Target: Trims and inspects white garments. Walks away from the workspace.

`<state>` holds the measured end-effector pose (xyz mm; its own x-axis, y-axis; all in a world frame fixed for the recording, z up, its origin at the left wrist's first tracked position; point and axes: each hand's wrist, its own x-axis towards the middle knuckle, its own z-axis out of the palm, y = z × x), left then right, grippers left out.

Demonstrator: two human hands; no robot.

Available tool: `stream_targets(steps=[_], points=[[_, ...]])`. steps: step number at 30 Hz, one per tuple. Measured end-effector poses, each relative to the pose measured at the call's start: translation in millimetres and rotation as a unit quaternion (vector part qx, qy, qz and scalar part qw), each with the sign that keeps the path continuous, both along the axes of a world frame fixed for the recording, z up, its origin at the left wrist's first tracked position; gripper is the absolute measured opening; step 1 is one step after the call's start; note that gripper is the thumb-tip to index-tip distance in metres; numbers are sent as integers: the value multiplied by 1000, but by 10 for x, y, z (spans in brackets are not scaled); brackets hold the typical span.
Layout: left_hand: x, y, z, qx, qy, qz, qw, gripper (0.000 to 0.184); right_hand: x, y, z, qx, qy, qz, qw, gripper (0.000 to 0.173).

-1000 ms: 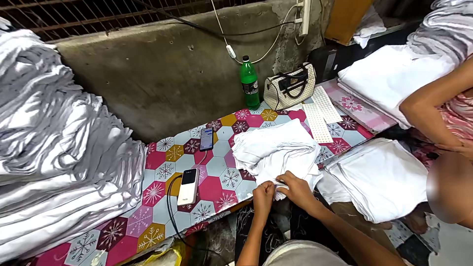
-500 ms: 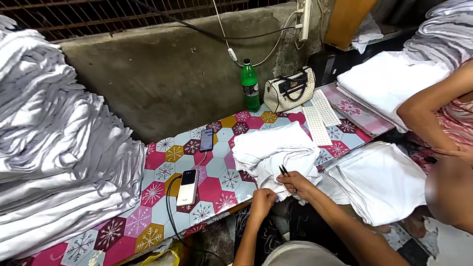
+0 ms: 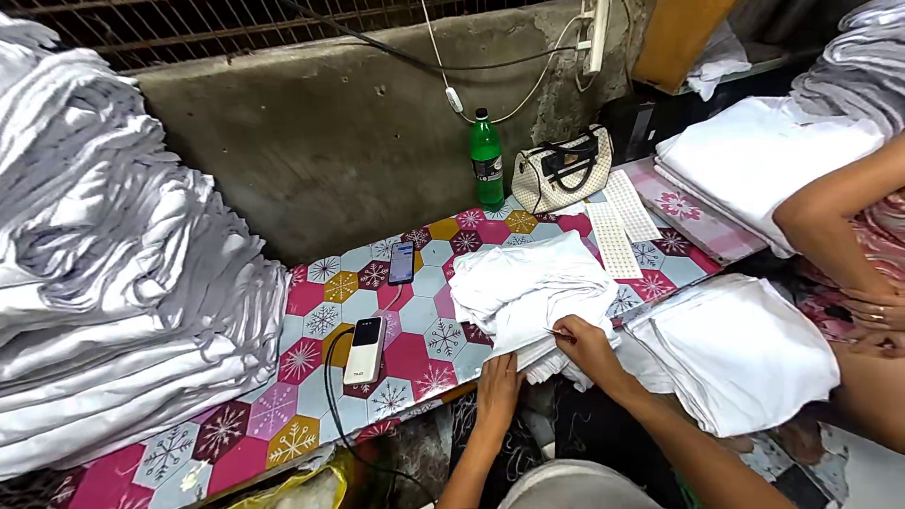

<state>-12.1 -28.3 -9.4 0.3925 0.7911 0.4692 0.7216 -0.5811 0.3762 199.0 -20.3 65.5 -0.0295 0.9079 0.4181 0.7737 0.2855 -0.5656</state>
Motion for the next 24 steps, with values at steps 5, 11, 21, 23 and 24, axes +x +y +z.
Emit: stream_targets(steps=[5,11,21,23,24], points=[[-567,274,426,65,-136,-4,988,11,-12,232,493,-84,76,10,994,21],[-768,1089,1388,13,-499,155,852,19,-300,1249,1128,-104,268,30,957,26],[128,280,32,-90,-141,53,984,18,-313,557,247,-166,276,-9,947,28],[65,287,114,-69,-228,69,969,15,-262,321,63,-184,250,-40,950,28],[48,304,204,-69,-264,76,959,16,-275,215,23,-184,227,-45,955,27]])
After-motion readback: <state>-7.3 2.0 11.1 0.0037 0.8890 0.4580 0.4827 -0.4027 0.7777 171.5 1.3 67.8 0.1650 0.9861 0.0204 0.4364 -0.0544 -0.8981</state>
